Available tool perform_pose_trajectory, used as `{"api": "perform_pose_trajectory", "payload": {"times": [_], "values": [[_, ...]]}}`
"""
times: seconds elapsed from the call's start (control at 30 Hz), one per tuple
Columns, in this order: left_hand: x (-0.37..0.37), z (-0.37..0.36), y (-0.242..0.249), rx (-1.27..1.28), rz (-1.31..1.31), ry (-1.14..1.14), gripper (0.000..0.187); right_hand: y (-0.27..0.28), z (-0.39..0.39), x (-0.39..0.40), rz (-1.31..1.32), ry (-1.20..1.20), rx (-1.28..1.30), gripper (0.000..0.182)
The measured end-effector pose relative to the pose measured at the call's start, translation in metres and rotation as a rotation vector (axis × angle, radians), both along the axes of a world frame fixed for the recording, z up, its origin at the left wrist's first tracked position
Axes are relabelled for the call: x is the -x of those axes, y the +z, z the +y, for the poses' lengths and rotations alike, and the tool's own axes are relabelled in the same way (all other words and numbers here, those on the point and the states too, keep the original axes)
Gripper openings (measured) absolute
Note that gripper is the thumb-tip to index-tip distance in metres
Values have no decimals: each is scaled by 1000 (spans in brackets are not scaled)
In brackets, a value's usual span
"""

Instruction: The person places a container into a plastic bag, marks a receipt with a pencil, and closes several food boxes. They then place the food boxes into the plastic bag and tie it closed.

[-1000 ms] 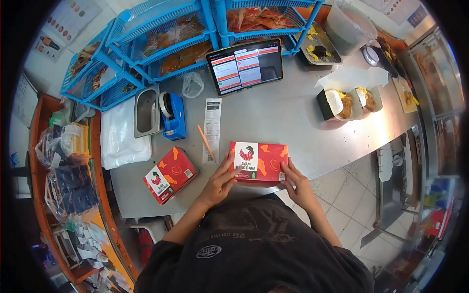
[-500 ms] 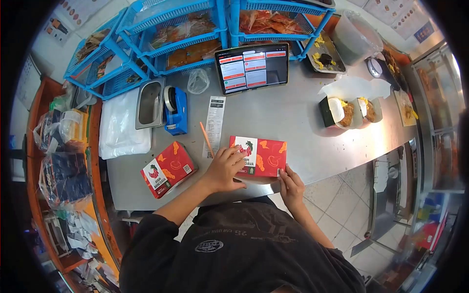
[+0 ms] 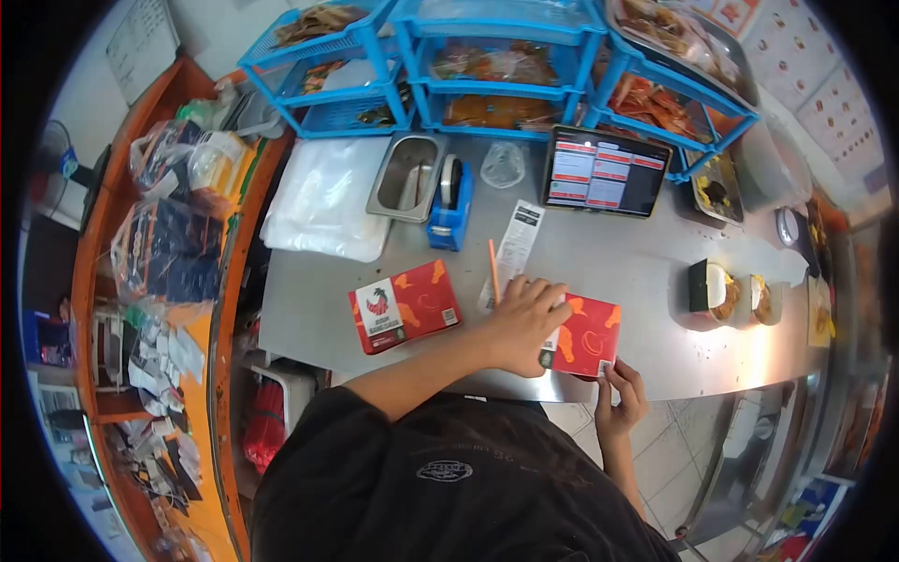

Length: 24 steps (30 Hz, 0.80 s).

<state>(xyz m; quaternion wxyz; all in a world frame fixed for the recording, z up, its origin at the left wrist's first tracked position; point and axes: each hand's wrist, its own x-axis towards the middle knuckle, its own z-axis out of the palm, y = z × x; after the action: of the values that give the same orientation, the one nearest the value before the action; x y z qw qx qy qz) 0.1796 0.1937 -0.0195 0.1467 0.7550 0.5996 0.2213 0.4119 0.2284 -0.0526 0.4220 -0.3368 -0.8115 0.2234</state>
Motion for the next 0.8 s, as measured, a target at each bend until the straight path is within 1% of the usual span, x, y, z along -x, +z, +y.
{"api": "perform_pose_trajectory", "payload": {"times": [0.03, 0.1, 0.17, 0.2, 0.27, 0.3, 0.33, 0.37, 0.4, 0.47, 0.5, 0.57, 0.6, 0.67, 0.7, 0.77, 0.8], "values": [[10, -14, 16, -1, -3, 17, 69, 9, -2, 10, -3, 17, -1, 20], [37, -48, 43, 85, 39, 140, 67, 25, -10, 38, 28, 203, 11, 22], [65, -82, 57, 94, 17, 241, 66, 38, -20, 79, 74, 315, 32, 21], [79, -96, 58, 95, 17, 248, 66, 38, -25, 98, 96, 362, 38, 22], [106, -118, 60, 201, 61, 400, 65, 31, -30, 138, 66, 441, 42, 23], [120, -126, 48, 200, 60, 405, 65, 20, -29, 156, 66, 447, 42, 23], [135, -133, 25, 206, 42, 438, 64, 7, -29, 171, 27, 515, 47, 23], [143, -138, 16, 213, 23, 468, 63, 0, -31, 182, -12, 581, 53, 23], [148, -144, 13, 213, 24, 464, 63, 1, -32, 188, -11, 577, 54, 23], [147, -152, 14, -10, -149, 340, 53, 4, -28, 193, -42, 584, 14, 21], [146, -157, 6, -11, -160, 331, 53, 5, -29, 194, -53, 575, 14, 21], [145, -162, -4, -67, -64, 247, 41, 5, -30, 195, -100, 598, -29, 22], [143, -164, -5, -69, -71, 235, 41, 2, -32, 195, -107, 585, -30, 22], [132, -156, 12, 36, -62, 302, 33, -5, -31, 197, -153, 597, -27, 25], [128, -152, 7, 27, -64, 292, 33, 1, -29, 198, -157, 586, -35, 25], [123, -149, -6, -61, -6, 378, 30, 21, -28, 199, -151, 644, 108, 28], [125, -149, -8, -62, -7, 368, 30, 24, -26, 200, -152, 634, 108, 28]]}}
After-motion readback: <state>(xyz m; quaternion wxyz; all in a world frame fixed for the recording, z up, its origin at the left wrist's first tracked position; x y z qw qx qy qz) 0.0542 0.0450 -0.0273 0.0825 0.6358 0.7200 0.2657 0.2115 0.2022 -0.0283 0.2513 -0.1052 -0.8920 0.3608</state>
